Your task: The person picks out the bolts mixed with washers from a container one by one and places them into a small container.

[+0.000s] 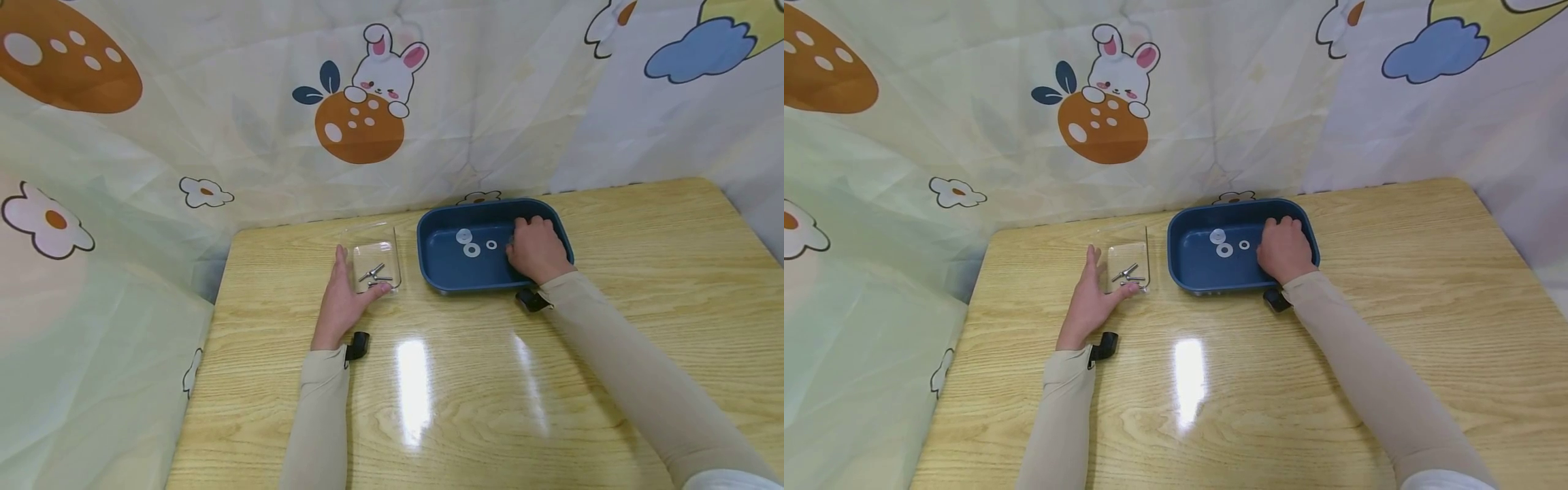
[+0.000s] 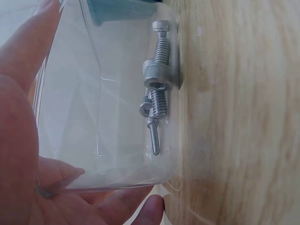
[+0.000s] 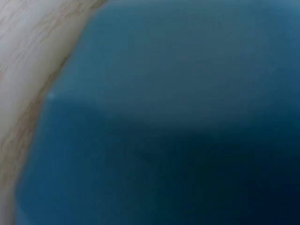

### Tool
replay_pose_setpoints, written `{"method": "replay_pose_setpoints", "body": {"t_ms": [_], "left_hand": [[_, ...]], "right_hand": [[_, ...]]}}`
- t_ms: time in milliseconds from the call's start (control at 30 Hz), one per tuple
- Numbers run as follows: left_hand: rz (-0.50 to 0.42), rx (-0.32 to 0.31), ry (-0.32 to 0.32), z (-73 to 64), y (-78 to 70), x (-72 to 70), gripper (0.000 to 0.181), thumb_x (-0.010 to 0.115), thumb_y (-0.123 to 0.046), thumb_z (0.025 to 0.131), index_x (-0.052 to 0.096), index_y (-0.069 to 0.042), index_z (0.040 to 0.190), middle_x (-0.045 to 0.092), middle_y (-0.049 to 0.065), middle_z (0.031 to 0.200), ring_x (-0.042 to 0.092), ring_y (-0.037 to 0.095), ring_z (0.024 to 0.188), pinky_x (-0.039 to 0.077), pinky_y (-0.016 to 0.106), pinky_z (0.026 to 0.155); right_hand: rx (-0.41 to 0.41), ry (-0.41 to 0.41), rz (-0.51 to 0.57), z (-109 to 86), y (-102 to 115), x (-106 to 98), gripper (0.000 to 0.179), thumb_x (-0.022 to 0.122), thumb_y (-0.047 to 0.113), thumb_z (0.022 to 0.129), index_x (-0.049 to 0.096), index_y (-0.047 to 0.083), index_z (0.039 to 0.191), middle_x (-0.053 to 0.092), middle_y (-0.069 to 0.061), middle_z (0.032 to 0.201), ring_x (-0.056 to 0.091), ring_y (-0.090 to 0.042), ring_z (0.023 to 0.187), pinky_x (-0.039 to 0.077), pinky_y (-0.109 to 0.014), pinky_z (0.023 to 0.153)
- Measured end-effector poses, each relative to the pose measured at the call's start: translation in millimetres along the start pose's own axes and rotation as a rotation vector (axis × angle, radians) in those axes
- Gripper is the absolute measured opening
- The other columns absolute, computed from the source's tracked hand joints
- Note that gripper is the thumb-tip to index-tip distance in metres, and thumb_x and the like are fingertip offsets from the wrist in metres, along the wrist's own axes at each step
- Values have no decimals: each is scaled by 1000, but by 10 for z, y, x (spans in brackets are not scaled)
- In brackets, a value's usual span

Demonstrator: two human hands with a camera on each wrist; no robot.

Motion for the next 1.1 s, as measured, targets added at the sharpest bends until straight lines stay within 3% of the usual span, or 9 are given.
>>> {"method": "replay_pose_setpoints", "body": {"t_ms": [133,433,633,800,1100], "left_hand": [[-6,1,6,-9,-10,-8,123,70,-65,66,-9,-22,149,5,-4,155,11,22,140,19,46,110],[0,-4,6,-10,-11,-8,122,71,-65,65,-12,-28,147,4,-4,155,12,22,140,19,45,110],[-1,-7,8,-9,-8,-6,124,70,-66,65,-10,-23,149,4,-4,155,12,23,140,19,46,110],[0,-2,11,-4,5,-5,123,69,-68,64,-12,-27,147,4,-5,155,11,22,140,19,45,110],[4,2,1,-7,2,-2,123,70,-65,65,-10,-23,149,5,-5,155,11,22,140,19,46,110]], "right_hand": [[8,7,-9,15,-23,23,40,52,12,88,46,-17,115,44,-37,102,41,-49,95,41,-59,78],[3,58,-23,17,-43,60,28,42,5,95,52,-19,106,43,-36,101,42,-48,92,43,-60,73],[13,45,-35,21,-37,33,26,45,3,93,55,-18,104,46,-36,98,45,-49,90,44,-60,72],[21,47,-25,16,-33,32,26,52,2,89,54,-17,106,46,-37,98,46,-50,90,44,-60,73],[16,25,-12,12,-39,11,20,49,0,89,53,-15,102,49,-36,93,49,-50,85,45,-59,70]]}}
Point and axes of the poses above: each hand's wrist, its own z-axis towards the middle knuckle, its own x-axis out of the palm, y = z × x, the point moved 6 cm from there along z, towards the middle knuckle
